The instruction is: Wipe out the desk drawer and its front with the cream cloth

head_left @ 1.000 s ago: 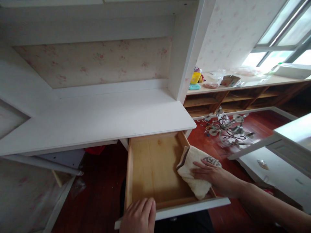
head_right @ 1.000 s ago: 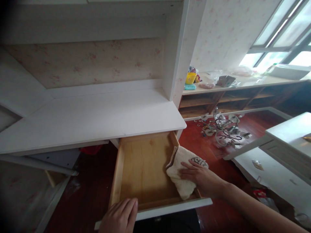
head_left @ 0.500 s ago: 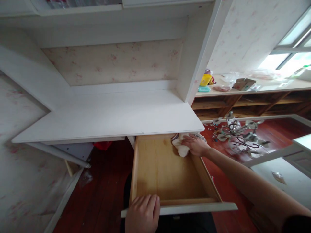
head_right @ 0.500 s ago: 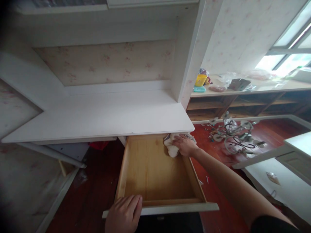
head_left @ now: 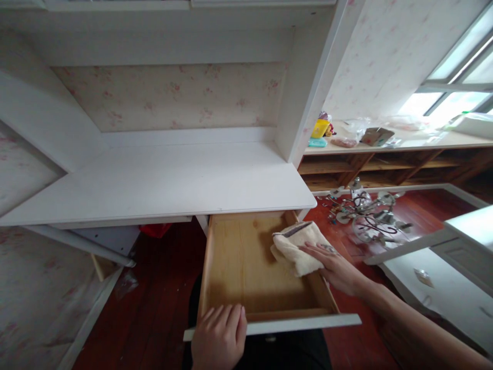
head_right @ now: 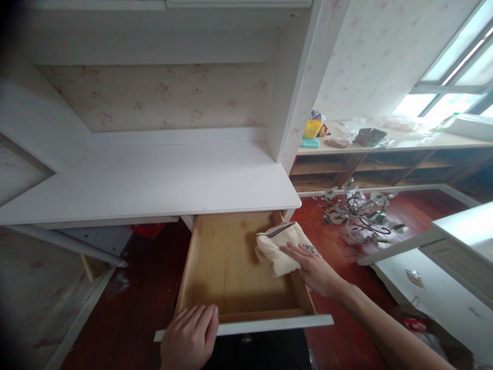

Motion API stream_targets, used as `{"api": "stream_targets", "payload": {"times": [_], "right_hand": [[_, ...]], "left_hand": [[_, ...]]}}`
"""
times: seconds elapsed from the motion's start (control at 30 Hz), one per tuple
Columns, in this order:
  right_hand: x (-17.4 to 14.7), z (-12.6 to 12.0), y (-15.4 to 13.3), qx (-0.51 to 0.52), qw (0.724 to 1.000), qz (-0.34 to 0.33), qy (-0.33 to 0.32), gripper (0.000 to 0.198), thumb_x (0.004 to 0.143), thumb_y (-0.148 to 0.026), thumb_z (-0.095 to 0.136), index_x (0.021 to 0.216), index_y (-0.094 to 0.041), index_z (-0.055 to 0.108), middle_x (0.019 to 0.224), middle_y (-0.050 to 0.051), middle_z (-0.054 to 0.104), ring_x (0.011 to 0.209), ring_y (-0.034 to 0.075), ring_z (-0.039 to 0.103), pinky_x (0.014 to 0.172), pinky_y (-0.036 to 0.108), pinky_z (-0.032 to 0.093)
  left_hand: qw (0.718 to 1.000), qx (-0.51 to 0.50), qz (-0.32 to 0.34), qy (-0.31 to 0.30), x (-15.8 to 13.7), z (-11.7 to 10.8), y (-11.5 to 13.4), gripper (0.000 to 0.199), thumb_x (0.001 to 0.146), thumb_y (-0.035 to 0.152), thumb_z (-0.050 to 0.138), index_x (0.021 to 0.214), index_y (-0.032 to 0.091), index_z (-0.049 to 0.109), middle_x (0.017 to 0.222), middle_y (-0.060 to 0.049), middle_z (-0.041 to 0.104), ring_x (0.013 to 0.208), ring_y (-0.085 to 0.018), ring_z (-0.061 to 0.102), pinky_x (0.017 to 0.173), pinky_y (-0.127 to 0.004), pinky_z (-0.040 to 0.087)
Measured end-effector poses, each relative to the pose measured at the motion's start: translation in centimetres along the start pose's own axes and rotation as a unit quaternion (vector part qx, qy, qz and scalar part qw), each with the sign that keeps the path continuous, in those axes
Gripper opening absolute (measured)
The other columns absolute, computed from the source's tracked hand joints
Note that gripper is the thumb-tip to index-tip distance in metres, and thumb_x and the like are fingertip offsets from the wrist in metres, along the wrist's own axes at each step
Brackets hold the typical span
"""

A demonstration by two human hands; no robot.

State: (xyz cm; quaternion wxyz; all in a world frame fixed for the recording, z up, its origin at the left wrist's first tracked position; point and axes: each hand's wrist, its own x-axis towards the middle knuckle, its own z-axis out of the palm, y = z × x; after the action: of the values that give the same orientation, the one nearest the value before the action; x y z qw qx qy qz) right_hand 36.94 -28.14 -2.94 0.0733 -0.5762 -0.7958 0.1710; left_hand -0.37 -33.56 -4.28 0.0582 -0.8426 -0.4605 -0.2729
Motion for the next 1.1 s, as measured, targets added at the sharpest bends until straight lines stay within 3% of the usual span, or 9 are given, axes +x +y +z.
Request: {"api": "stream_targets", "payload": {"times": [0.17,0.3,0.43,0.57,0.67,0.8,0.9,0.97,1.1], "right_hand": [[-6.6,-2.5,-1.8,0.056,0.997,0.037,0.048,0.054,0.088,-0.023,0.045,0.141,-0.021,0.048,0.141,0.01,0.053,0.125,0.027,0.053,0.102,0.039,0.048],[-7.5,-3.9,-3.3,-0.029,0.996,-0.013,0.078,0.052,0.086,-0.024,0.049,0.138,-0.024,0.052,0.137,0.009,0.057,0.123,0.029,0.055,0.1,0.041,0.049],[-6.3,-1.6,-5.3,-0.095,0.99,-0.081,0.058,0.055,0.082,-0.024,0.056,0.136,-0.03,0.053,0.13,0.006,0.062,0.118,0.03,0.058,0.099,0.043,0.048],[-4.8,1.6,-8.5,-0.123,0.98,-0.099,0.125,0.065,0.07,-0.019,0.057,0.135,-0.026,0.053,0.124,0.008,0.064,0.109,0.031,0.061,0.097,0.047,0.044],[-2.8,3.7,-12.9,-0.12,0.972,-0.107,0.173,0.077,0.062,-0.014,0.052,0.138,-0.024,0.049,0.125,0.008,0.063,0.111,0.032,0.057,0.1,0.05,0.035],[1.4,6.8,-20.8,-0.068,0.959,-0.159,0.224,0.059,0.075,-0.026,0.056,0.134,-0.025,0.053,0.125,0.008,0.064,0.108,0.033,0.054,0.1,0.053,0.03],[4.7,9.3,-26.0,-0.055,0.943,-0.188,0.268,0.039,0.089,-0.039,0.052,0.127,-0.029,0.057,0.127,0.006,0.063,0.108,0.033,0.053,0.094,0.055,0.036],[6.2,10.5,-28.0,-0.059,0.945,-0.191,0.259,0.037,0.094,-0.042,0.048,0.128,-0.03,0.055,0.131,0.005,0.06,0.111,0.032,0.053,0.092,0.055,0.039],[7.0,11.0,-28.2,-0.066,0.936,-0.223,0.265,0.037,0.095,-0.04,0.047,0.129,-0.027,0.056,0.136,0.004,0.056,0.116,0.03,0.052,0.093,0.052,0.043]], "left_hand": [[1.0,0.003,-0.006,-0.018,0.7,0.5,-0.3,0.021,0.09,0.017,0.05,0.073,0.022,0.06,0.062,0.002,0.06,0.059,-0.016,0.056,0.062,-0.033,0.039],[0.999,0.001,-0.005,-0.037,2.5,0.8,-1.1,0.021,0.09,0.018,0.051,0.071,0.022,0.058,0.062,0.001,0.058,0.061,-0.015,0.055,0.063,-0.032,0.038],[0.999,-0.036,-0.014,0.011,3.4,-0.3,-1.3,0.02,0.09,0.015,0.052,0.071,0.02,0.059,0.062,0.0,0.057,0.064,-0.015,0.054,0.068,-0.032,0.041],[0.992,-0.101,-0.034,0.071,0.4,-1.6,-0.7,0.016,0.089,0.01,0.051,0.082,0.019,0.062,0.066,-0.001,0.061,0.065,-0.013,0.057,0.071,-0.031,0.045],[0.995,-0.089,-0.046,0.024,-3.6,-0.9,-0.8,0.02,0.09,0.01,0.048,0.08,0.02,0.063,0.068,-0.001,0.063,0.063,-0.013,0.059,0.064,-0.027,0.048],[0.997,-0.025,-0.073,-0.008,-6.7,1.3,-1.5,0.025,0.09,0.015,0.044,0.086,0.022,0.067,0.082,-0.006,0.07,0.074,-0.018,0.066,0.067,-0.032,0.054],[0.992,-0.003,-0.124,0.008,-4.8,2.6,-0.6,0.026,0.091,0.019,0.044,0.087,0.024,0.069,0.08,-0.007,0.07,0.078,-0.024,0.065,0.072,-0.044,0.054],[0.989,0.002,-0.147,0.021,-2.6,3.0,0.4,0.025,0.092,0.021,0.045,0.089,0.025,0.07,0.081,-0.007,0.069,0.083,-0.026,0.064,0.076,-0.051,0.052],[0.989,0.01,-0.147,0.03,-0.6,2.3,0.8,0.021,0.092,0.026,0.049,0.091,0.025,0.07,0.084,-0.007,0.068,0.086,-0.028,0.064,0.075,-0.057,0.052]]}}
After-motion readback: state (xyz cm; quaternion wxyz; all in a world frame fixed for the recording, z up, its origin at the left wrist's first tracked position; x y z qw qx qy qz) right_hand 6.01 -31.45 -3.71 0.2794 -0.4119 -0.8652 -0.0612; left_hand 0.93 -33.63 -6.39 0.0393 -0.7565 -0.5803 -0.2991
